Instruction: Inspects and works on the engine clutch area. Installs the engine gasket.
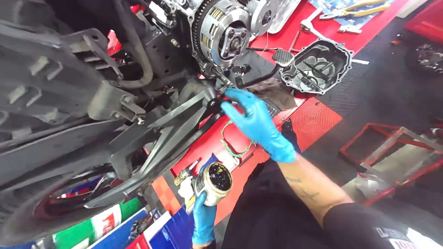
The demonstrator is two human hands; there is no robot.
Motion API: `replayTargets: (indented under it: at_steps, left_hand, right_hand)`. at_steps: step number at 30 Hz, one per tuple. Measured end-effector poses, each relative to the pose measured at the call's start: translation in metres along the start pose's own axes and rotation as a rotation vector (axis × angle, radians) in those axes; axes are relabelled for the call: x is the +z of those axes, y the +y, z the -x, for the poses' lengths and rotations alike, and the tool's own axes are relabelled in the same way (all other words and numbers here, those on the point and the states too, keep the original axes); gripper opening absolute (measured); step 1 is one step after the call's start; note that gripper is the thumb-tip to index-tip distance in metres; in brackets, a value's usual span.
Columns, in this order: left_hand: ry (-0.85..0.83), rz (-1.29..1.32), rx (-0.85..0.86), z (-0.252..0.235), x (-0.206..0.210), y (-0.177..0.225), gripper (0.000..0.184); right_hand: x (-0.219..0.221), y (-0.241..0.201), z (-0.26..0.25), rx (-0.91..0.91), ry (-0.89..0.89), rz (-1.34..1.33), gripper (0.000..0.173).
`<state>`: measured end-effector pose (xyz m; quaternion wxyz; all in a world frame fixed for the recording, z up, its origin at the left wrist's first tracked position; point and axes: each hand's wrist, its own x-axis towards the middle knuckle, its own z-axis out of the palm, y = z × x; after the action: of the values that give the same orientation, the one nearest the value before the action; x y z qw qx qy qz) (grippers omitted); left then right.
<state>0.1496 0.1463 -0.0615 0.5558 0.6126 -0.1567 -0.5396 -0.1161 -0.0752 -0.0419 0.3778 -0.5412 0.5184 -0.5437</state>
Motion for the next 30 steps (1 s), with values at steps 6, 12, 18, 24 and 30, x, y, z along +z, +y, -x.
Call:
replayTargets:
  at_steps: [6,12,18,24,30]
  left_hand:
    - [-0.002,-0.021,-0.024,-0.006,0.004,-0.001,0.062]
    - [-0.086,-0.021,-0.035,-0.01,0.014,-0.005,0.061]
    - [-0.057,0.015,-0.063,-0.01,0.01,-0.007,0.067]
    - [-0.03,0.0,-0.044,-0.009,0.007,-0.009,0.068]
    - [-0.033,0.01,-0.052,-0.01,0.008,-0.009,0.068]
  right_hand:
    - [-0.048,0.034,-0.059,0.002,-0.444,0.442,0.061]
    - [-0.014,0.046,-0.084,0.072,-0.662,0.431,0.068]
    - [-0.017,0.049,-0.086,0.123,-0.605,0.313,0.069]
    - [-0.021,0.055,-0.088,0.158,-0.554,0.158,0.063]
    - [-0.021,0.061,-0.091,0.14,-0.481,0.15,0.064]
